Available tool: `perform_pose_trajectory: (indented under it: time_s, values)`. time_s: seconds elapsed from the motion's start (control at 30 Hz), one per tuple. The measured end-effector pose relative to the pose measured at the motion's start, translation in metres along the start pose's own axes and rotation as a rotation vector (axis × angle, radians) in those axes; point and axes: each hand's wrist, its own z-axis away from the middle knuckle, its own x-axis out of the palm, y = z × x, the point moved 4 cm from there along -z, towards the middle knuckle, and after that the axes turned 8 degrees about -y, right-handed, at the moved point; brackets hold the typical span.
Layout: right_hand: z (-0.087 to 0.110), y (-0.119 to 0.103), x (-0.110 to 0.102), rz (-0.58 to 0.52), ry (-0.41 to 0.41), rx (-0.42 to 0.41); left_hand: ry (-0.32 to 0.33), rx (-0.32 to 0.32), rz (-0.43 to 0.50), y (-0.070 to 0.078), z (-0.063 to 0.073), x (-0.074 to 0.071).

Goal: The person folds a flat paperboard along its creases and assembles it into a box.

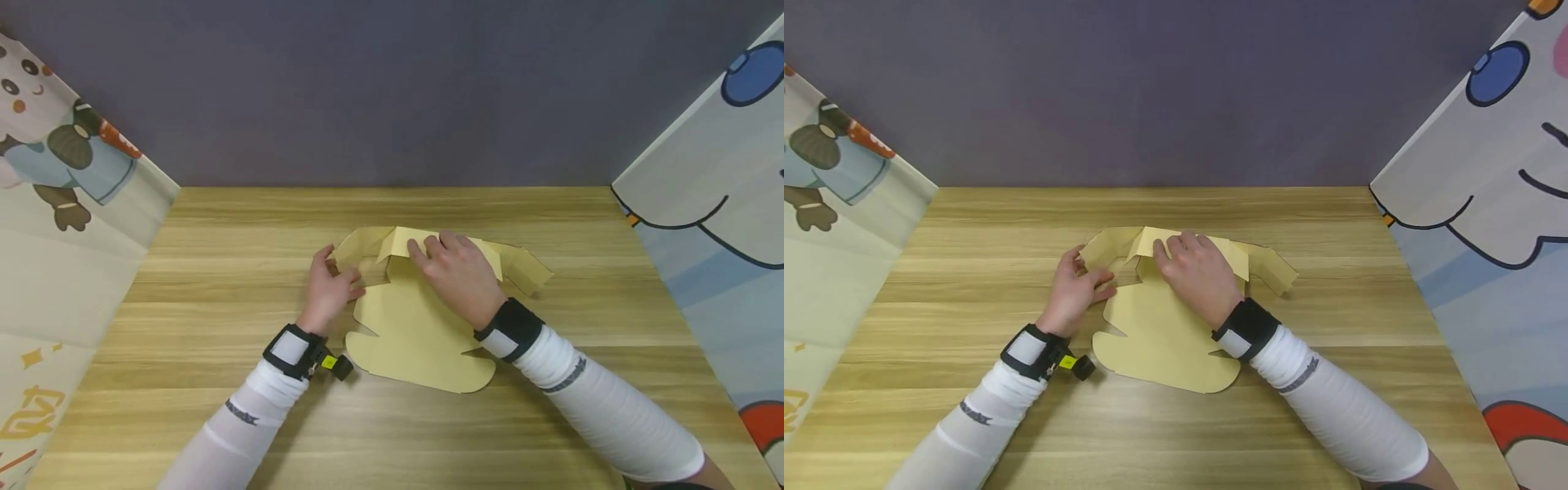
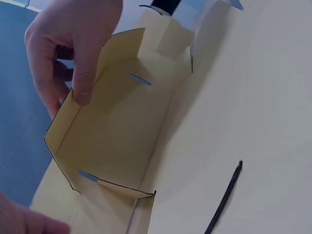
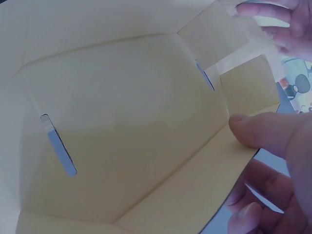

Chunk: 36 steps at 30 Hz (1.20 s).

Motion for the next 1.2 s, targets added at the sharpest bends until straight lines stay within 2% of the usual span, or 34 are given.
perform_pose_trajectory:
  time_s: [0.17,0.3,0.4,0.53,0.63,0.73,0.8,0.87,1.03,1.2]
  values:
    - [-0.001,0.002,-0.002,-0.01,0.002,0.001,0.0,-0.024,0.007,-0.002,0.001,0.0]
    - [-0.001,0.005,-0.001,-0.017,0.012,0.014,0.016,-0.035,0.05,-0.004,0.006,0.001]
    - [-0.001,0.008,0.0,-0.026,0.011,0.022,0.017,-0.007,0.082,-0.004,0.01,0.005]
    - [-0.001,0.009,-0.001,-0.03,0.001,0.03,0.019,0.037,0.062,-0.005,0.014,0.01]
    - [-0.001,0.009,-0.002,-0.026,0.0,0.036,0.033,0.072,-0.039,-0.005,0.019,0.013]
    - [-0.002,0.008,-0.002,-0.024,0.004,0.037,0.037,0.132,-0.213,-0.004,0.024,0.017]
    - [-0.002,0.008,-0.002,-0.028,0.008,0.038,0.024,0.181,-0.33,-0.003,0.026,0.023]
    - [-0.002,0.007,-0.002,-0.031,0.01,0.036,-0.002,0.224,-0.398,-0.002,0.028,0.028]
    - [-0.002,0.007,-0.004,-0.033,0.006,0.034,-0.081,0.273,-0.438,-0.001,0.03,0.041]
    - [0.0,0.005,-0.005,-0.042,-0.005,0.032,-0.136,0.313,-0.54,-0.001,0.028,0.05]
